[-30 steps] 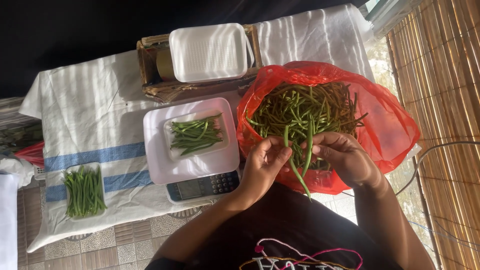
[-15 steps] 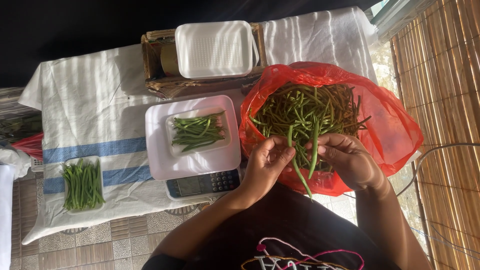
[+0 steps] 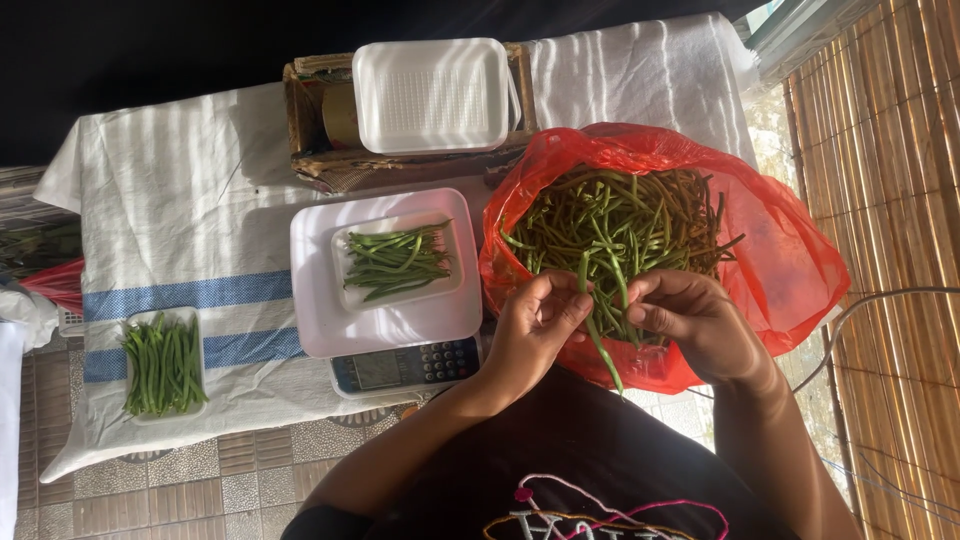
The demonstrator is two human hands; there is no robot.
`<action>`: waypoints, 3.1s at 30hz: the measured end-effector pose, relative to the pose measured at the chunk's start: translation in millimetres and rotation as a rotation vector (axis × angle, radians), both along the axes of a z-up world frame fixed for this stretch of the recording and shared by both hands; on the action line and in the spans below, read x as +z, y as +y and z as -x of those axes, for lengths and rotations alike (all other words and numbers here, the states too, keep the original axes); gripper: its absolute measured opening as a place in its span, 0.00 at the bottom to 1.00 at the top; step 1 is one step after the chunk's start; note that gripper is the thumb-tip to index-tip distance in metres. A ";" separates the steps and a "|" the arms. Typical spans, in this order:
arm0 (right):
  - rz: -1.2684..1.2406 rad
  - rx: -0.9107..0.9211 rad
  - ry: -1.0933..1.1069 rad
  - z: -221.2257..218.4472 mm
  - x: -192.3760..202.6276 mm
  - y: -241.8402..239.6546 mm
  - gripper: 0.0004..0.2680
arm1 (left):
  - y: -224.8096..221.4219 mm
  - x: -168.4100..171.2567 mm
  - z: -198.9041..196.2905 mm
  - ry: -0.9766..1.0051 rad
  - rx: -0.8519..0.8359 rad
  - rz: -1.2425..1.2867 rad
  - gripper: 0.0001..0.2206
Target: Sorting and trimming green beans from a large plastic bag into a tray on a digital scale.
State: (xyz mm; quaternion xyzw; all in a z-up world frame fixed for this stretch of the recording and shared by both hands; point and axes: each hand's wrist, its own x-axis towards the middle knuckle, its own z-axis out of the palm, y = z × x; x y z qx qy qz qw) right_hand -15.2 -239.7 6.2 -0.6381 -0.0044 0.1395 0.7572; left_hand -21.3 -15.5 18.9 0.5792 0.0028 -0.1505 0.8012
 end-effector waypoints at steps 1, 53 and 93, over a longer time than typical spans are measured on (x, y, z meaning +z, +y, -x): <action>0.000 0.001 0.000 -0.4 -2.5 -0.5 0.05 | 0.3 2.8 -0.6 0.000 0.001 0.000 0.12; 0.476 0.076 -0.015 -9.0 31.7 61.6 0.13 | 132.1 -31.5 -32.9 0.583 0.768 0.181 0.14; 1.150 -0.249 -0.038 3.6 -9.4 -84.9 0.04 | 120.8 -97.3 -29.9 0.213 0.633 -0.398 0.14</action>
